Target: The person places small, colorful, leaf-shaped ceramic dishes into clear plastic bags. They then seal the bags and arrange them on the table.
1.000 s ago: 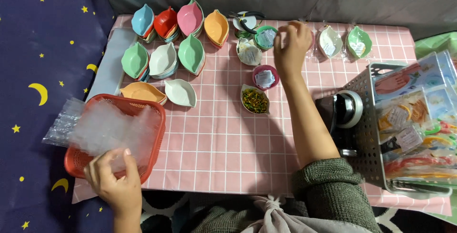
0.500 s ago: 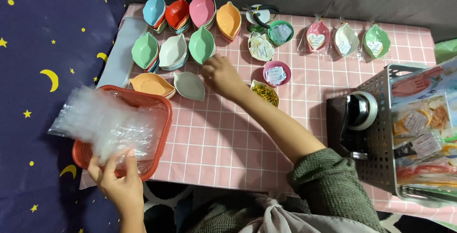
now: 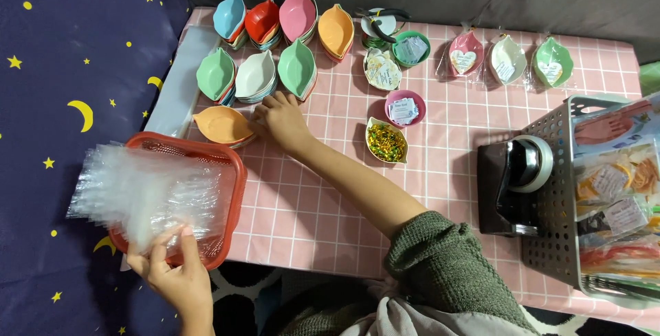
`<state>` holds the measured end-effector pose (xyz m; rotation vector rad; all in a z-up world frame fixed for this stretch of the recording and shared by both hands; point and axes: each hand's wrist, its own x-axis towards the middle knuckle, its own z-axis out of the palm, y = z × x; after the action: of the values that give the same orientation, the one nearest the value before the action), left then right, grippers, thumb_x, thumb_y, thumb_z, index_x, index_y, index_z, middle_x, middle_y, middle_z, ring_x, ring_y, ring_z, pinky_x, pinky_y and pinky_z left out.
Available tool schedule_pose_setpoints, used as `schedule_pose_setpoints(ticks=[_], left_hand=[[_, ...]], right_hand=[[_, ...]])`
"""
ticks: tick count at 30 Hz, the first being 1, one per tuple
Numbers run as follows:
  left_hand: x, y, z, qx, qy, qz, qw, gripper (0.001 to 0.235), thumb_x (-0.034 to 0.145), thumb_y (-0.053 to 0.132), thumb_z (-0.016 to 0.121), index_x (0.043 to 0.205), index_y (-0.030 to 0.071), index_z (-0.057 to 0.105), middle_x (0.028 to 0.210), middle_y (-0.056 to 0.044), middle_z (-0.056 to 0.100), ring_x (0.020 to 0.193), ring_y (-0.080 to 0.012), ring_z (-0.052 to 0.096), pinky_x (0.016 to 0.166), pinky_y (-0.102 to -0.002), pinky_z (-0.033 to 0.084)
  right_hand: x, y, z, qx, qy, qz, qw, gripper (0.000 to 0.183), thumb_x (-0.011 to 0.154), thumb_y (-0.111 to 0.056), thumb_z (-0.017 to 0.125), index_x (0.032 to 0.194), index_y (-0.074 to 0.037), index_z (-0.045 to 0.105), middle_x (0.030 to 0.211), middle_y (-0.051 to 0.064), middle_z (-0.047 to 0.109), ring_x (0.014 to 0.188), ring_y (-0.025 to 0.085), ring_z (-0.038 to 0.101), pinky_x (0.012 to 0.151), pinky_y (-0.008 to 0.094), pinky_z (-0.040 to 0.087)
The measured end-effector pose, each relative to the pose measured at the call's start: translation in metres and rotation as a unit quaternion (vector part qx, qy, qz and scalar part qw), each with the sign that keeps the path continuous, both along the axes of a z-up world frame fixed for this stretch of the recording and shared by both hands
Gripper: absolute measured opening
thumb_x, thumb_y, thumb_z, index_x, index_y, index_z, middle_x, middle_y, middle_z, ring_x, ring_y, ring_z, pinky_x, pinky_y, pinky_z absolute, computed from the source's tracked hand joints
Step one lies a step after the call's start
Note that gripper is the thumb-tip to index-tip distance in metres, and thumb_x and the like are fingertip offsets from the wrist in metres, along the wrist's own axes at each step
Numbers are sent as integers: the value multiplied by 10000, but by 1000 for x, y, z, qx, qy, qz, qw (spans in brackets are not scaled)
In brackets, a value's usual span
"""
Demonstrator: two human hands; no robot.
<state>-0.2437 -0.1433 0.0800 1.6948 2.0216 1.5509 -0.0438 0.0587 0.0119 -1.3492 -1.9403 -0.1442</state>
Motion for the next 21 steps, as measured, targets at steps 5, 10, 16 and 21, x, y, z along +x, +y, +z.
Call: schedule_pose_setpoints(ticks=[5, 10, 16, 21], left_hand=[[-1, 0, 1, 7, 8, -11, 1000, 115, 858, -11, 681, 955, 5, 623, 1078, -194, 418, 1078, -310, 497, 820, -365, 451], [3, 2, 6, 22, 7, -27, 999, 92, 867, -2, 660, 942, 23, 612, 1177, -210, 379, 1125, -347, 479, 901, -393, 428], [5, 4, 10, 30, -14, -25, 999, 81, 868, -27, 654, 919, 15, 609, 1299, -235, 347, 1181, -297, 444, 852, -345, 434], [19, 2, 29, 60, -3, -34, 998, 52, 898, -54, 602, 925, -10, 612, 1350, -224, 294, 1284, -342, 329, 1087, -429, 286]], right_hand=[[-7, 4, -7, -57, -13, -9, 998, 195, 714, -347, 631, 648, -166, 599, 683, -4, 544, 718, 219, 472, 653, 372, 301], [-13, 5, -12, -6, -19, -39, 999, 140, 672, -234, 609, 566, -160, 555, 606, -5, 533, 657, 200, 475, 634, 365, 288], [3, -16, 38, -42, 157, 59, 985, 133, 659, -18, 526, 563, -104, 493, 534, 5, 526, 523, 195, 437, 580, 326, 361], [49, -29, 68, -120, 524, 82, 839, 40, 814, -39, 528, 786, -67, 533, 650, 58, 576, 549, 132, 600, 508, 218, 493]])
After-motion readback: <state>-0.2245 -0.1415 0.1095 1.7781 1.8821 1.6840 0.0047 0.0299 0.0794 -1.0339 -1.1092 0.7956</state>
